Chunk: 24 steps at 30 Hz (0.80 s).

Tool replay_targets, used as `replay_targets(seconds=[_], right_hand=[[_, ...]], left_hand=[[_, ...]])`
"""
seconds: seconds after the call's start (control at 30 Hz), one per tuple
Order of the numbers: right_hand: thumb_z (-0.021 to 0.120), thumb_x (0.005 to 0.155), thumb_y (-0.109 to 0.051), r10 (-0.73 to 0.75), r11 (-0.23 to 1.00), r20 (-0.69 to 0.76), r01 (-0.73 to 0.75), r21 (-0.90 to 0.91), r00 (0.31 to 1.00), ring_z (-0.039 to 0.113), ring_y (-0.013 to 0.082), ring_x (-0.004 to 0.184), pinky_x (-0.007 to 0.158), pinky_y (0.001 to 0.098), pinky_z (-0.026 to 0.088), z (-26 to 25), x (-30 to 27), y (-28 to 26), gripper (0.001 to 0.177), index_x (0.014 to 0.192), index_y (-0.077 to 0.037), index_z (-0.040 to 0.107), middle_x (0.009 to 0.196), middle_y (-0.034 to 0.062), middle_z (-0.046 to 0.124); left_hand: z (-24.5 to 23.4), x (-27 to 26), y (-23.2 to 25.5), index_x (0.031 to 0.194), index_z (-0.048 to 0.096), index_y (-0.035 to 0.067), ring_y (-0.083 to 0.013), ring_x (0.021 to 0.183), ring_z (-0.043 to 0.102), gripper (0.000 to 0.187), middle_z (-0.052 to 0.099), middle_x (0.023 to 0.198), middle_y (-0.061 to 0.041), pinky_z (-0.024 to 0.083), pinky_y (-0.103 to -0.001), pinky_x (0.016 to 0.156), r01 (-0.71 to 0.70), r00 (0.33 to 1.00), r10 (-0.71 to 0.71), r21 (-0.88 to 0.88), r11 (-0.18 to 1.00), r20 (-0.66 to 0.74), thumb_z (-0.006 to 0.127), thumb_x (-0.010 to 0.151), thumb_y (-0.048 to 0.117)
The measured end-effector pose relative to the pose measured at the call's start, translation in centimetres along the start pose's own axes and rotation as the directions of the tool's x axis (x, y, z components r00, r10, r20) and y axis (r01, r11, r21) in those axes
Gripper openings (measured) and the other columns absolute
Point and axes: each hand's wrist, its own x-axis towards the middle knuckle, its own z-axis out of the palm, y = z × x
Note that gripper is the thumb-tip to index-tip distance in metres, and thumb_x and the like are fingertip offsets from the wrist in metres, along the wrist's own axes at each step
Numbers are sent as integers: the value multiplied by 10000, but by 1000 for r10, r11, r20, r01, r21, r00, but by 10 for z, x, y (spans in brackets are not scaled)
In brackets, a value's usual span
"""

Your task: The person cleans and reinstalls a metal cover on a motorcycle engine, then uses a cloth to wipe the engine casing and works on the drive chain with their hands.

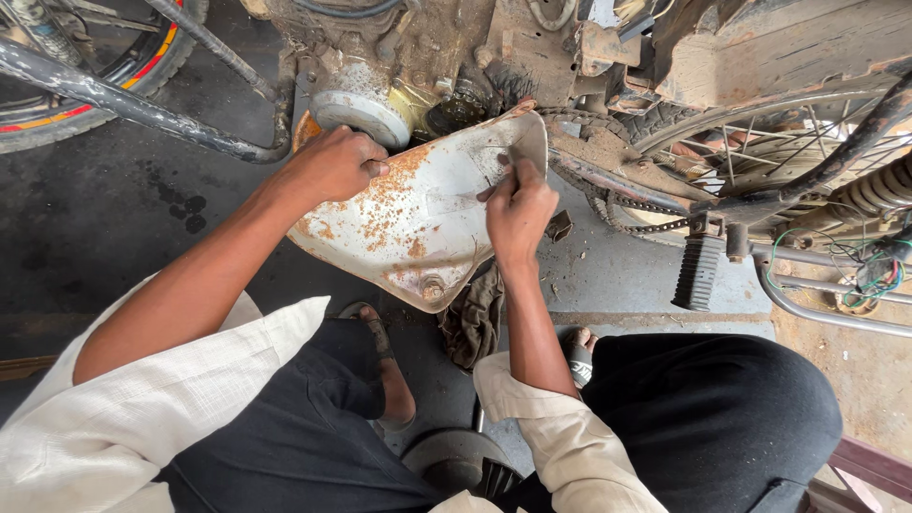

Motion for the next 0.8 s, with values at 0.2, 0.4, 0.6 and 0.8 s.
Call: replay_targets(seconds=[0.2, 0.4, 0.6, 0.8], right_hand=[[509, 1011, 63, 25, 999, -58, -28, -46, 998, 758, 187, 560, 469, 321, 551, -3, 10, -5, 211, 1085, 107, 701, 765, 181, 755], [497, 1001, 70, -23, 999, -21, 24, 45, 1000, 742, 180, 548, 456, 303, 557, 4, 7, -4, 215, 1109, 105, 680, 889, 147, 763], [502, 1003, 72, 82, 972, 50, -91, 216, 995, 695, 138, 526, 442, 278, 512, 4, 1, 1, 245, 1169, 103, 680, 903, 134, 764], [526, 1027, 22, 231, 763, 189, -298, 574, 955, 618, 101, 528, 433, 234, 428, 5, -2, 16, 245, 1221, 79, 664, 996, 132, 763]], left_hand=[[1, 1, -1, 1222, 760, 198, -373, 1073, 692, 311, 748, 1123, -157, 501, -514, 973, -2, 1000, 2, 11, 1000, 6, 629, 983, 349], [3, 3, -1, 1231, 752, 187, -363, 1065, 702, 322, 755, 1112, -161, 509, -510, 965, 7, 1000, -8, 7, 1000, 19, 633, 982, 354], [5, 5, -4, 1217, 759, 180, -371, 1053, 699, 321, 750, 1104, -167, 515, -504, 945, -2, 1000, 2, 24, 1000, 0, 636, 983, 361], [3, 4, -4, 1223, 757, 184, -369, 1040, 707, 322, 756, 1092, -165, 512, -501, 952, -18, 1000, 18, 35, 999, 6, 640, 981, 362]])
